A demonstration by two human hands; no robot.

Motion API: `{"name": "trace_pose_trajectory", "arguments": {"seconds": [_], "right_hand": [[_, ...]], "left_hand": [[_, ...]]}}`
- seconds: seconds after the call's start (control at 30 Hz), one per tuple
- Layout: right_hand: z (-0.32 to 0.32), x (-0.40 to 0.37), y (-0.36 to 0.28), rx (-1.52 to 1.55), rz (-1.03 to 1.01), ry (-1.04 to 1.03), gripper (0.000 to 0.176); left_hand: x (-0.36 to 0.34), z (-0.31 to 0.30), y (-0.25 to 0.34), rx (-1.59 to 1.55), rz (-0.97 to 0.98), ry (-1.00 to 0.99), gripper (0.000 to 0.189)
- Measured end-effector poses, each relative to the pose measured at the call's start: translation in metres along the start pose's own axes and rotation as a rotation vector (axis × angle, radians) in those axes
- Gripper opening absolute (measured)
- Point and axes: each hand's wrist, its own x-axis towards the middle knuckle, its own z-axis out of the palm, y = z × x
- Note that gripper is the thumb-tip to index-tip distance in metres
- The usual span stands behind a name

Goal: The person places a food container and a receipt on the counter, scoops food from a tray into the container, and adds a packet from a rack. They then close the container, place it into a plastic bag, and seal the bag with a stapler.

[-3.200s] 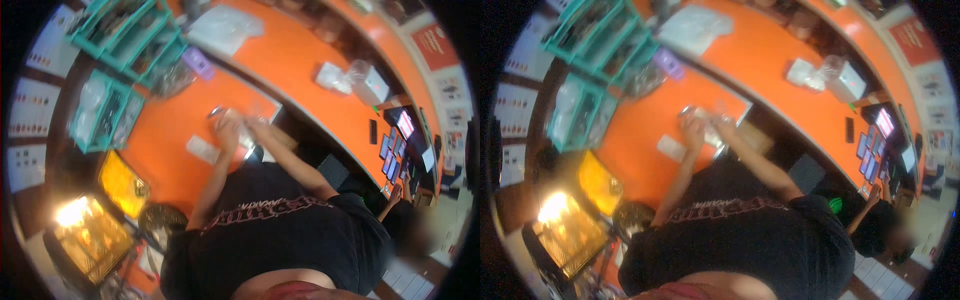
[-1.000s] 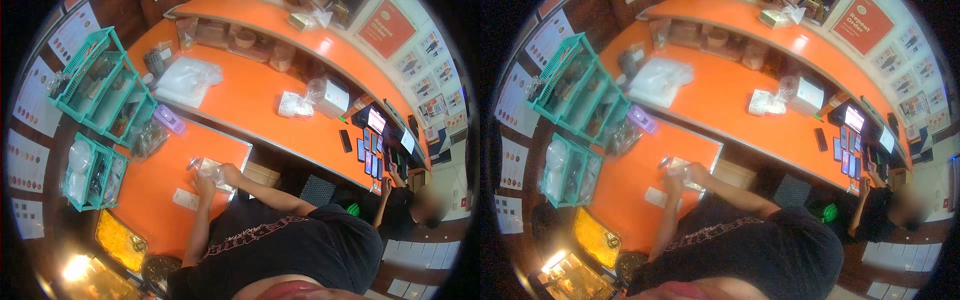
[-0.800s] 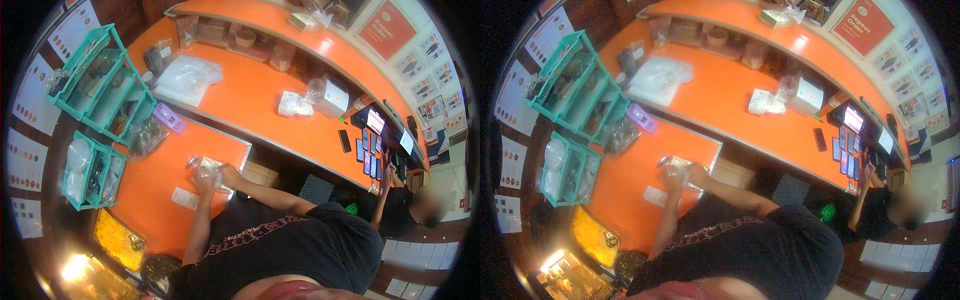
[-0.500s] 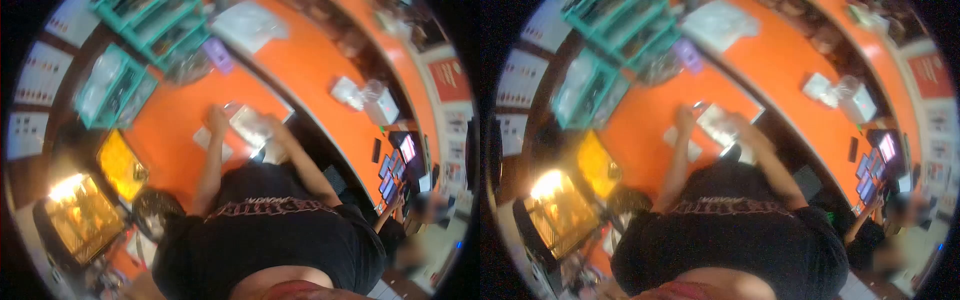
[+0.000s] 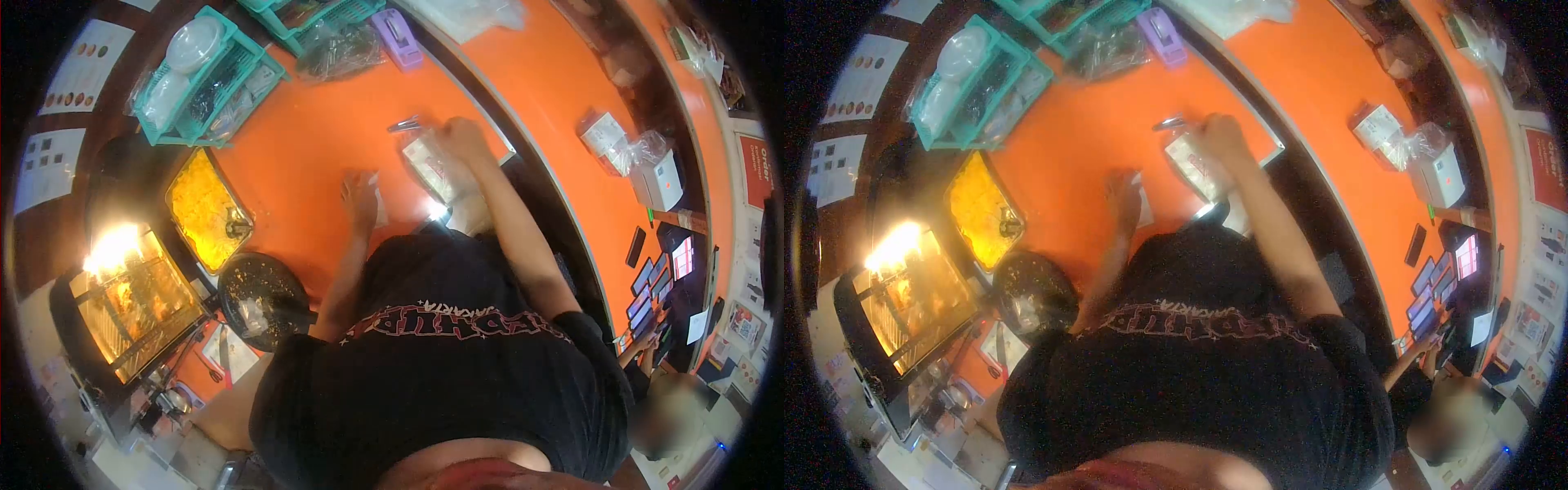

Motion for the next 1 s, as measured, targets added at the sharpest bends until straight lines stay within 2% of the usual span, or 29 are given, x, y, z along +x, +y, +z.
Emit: {"name": "trace_pose_trajectory", "arguments": {"seconds": [0.03,0.1,0.17,0.23,0.3,0.33,0.4,0.43,0.5,0.53,0.63,0.73,0.83,0.9,0.97,1.0], "right_hand": [[0.027,0.006,0.013,-0.096,-0.087,0.011,0.031],[0.067,0.007,0.027,-0.289,-0.261,0.026,0.028],[0.073,0.006,0.017,-0.053,-0.247,0.005,0.029],[0.064,0.003,0.007,0.158,-0.216,-0.080,0.032],[0.057,-0.005,0.011,0.352,-0.155,-0.234,0.037],[0.062,-0.005,0.016,0.398,-0.159,-0.234,0.039],[0.075,-0.002,0.027,0.491,-0.165,-0.231,0.042],[0.077,0.001,0.029,0.539,-0.095,-0.240,0.043],[0.072,0.002,0.025,0.629,0.046,-0.262,0.045],[0.069,0.002,0.023,0.614,0.051,-0.252,0.045],[0.065,-0.006,0.019,0.511,0.026,-0.220,0.044],[0.066,-0.010,0.017,0.341,-0.047,-0.185,0.042],[0.077,-0.008,0.023,0.301,-0.020,-0.157,0.037],[0.079,-0.006,0.025,0.281,0.022,-0.154,0.034],[0.075,-0.012,0.021,0.307,0.023,-0.111,0.032],[0.077,-0.016,0.022,0.319,0.024,-0.093,0.031]], "left_hand": [[0.000,-0.004,0.004,-0.046,0.019,0.039,0.044],[-0.001,-0.018,0.016,-0.344,-0.092,0.033,0.045],[0.006,-0.026,0.014,-0.479,-0.095,0.071,0.050],[0.014,-0.023,0.006,-0.460,-0.002,0.146,0.062],[0.021,-0.044,0.050,-0.979,-0.206,0.116,0.081],[0.027,-0.056,0.072,-1.236,-0.310,0.100,0.091],[0.040,-0.063,0.084,-1.062,-0.128,-0.045,0.108],[0.047,-0.064,0.088,-0.976,-0.037,-0.115,0.116],[0.056,-0.064,0.092,-0.809,0.067,-0.152,0.120],[0.062,-0.065,0.093,-0.724,0.123,-0.167,0.121],[0.079,-0.061,0.090,-0.681,0.219,-0.292,0.124],[0.090,-0.072,0.098,-0.635,0.207,-0.441,0.127],[0.105,-0.069,0.087,-0.782,0.353,-0.431,0.108],[0.143,-0.029,0.062,-0.763,0.089,-0.410,0.084],[0.171,-0.002,0.055,-0.560,0.074,-0.319,0.066],[0.178,0.004,0.061,-0.374,0.191,-0.236,0.058]]}}
